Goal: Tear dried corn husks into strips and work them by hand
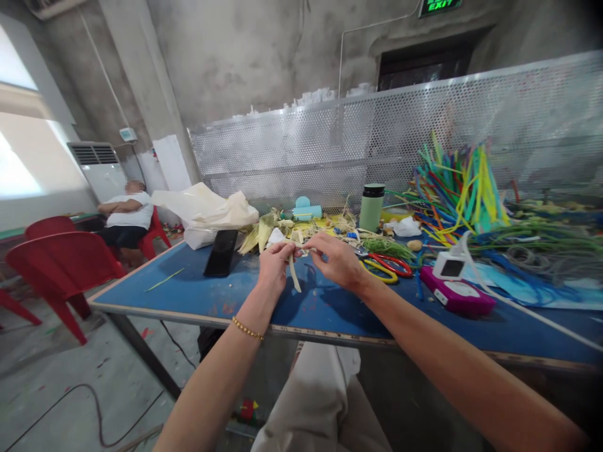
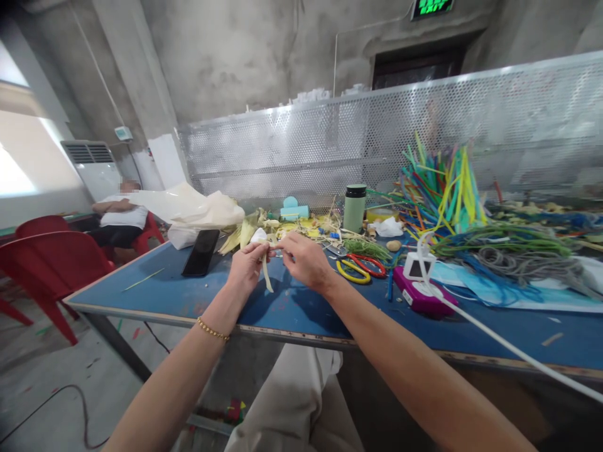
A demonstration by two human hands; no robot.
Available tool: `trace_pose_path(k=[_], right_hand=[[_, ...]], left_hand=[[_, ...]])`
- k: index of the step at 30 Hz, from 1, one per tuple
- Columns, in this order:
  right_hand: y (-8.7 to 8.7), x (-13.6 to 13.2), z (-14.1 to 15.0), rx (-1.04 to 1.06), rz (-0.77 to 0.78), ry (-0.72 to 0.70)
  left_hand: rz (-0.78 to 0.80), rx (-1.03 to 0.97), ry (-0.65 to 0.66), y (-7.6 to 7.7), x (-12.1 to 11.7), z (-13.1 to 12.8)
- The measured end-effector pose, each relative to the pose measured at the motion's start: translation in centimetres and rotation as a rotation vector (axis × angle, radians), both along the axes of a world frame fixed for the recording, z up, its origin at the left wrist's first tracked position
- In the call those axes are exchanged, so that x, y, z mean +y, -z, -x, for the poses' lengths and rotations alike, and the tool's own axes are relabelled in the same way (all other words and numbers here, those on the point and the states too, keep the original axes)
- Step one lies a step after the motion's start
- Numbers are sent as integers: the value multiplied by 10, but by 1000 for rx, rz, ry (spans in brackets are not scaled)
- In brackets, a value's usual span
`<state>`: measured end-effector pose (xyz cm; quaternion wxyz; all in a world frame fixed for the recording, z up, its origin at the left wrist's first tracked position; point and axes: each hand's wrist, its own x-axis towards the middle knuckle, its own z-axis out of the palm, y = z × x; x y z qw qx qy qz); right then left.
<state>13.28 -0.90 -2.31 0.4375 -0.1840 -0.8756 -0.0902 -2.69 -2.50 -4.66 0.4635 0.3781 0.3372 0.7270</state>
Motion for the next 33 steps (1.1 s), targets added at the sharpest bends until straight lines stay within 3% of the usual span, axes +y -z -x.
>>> trace_pose_path(k=[6,11,18,27,33], right_hand=[[7,-7,14,-318,-382,74],[6,-17,24,-326,-564,105],[2,-17,17,-233,-380,100],[10,1,14,47,-18,-149],[7,2,10,172,79,-58]], left_hand=[[4,-6,-19,1,0,-3],[50,-27,12,-1,-3,-5],[32,-80,72,-3,-5,-5],[62,-34,95,-2,-4,-2],[74,-38,115,-2,-4,0]])
